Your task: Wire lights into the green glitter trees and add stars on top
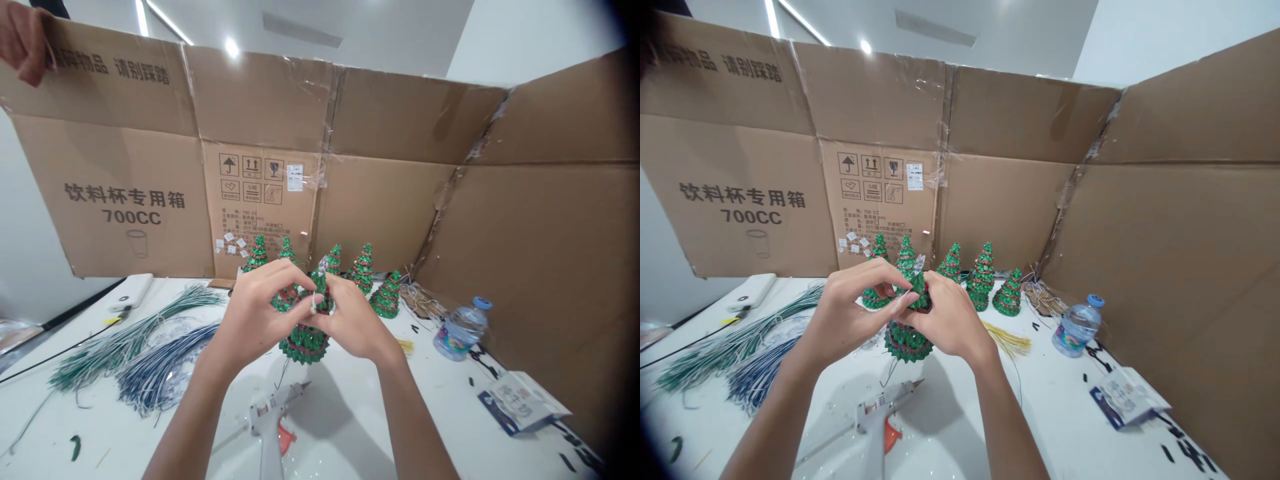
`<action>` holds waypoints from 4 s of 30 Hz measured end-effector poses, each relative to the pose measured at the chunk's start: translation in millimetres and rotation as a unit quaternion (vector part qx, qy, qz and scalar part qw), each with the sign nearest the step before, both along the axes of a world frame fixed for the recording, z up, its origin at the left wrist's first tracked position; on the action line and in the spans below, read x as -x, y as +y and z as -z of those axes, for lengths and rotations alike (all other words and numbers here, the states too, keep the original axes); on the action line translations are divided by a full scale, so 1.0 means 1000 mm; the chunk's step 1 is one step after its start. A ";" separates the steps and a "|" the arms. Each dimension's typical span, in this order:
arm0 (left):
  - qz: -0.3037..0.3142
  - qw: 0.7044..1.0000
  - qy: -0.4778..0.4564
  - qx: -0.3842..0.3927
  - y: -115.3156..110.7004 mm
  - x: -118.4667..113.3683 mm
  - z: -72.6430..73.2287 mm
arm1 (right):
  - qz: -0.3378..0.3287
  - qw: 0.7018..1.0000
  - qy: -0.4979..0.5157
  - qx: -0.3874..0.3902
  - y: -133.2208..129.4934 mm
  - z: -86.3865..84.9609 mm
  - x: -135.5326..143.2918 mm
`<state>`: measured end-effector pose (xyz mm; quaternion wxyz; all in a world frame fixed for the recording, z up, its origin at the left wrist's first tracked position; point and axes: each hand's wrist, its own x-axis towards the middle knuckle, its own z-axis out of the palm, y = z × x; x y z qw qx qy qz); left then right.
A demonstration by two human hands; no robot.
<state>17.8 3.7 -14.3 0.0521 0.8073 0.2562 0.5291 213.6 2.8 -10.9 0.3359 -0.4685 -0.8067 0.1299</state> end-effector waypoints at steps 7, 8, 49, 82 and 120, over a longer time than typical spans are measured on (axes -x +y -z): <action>0.001 0.999 -0.034 -0.027 -0.003 -0.002 0.000 | 0.007 1.000 0.001 -0.005 0.000 0.000 -0.002; 0.008 0.999 -0.034 -0.025 -0.002 -0.002 0.000 | 0.008 1.000 -0.001 -0.004 0.000 0.000 -0.002; -0.029 0.996 -0.062 -0.058 0.000 -0.004 0.002 | -0.014 1.000 -0.002 0.022 -0.006 -0.005 0.001; -0.074 0.977 0.069 -0.187 0.011 0.002 0.008 | 0.032 0.999 -0.028 0.017 0.000 0.000 -0.001; -0.201 0.959 0.113 -0.164 0.012 -0.002 0.013 | 0.120 0.988 -0.096 0.003 -0.007 0.004 0.014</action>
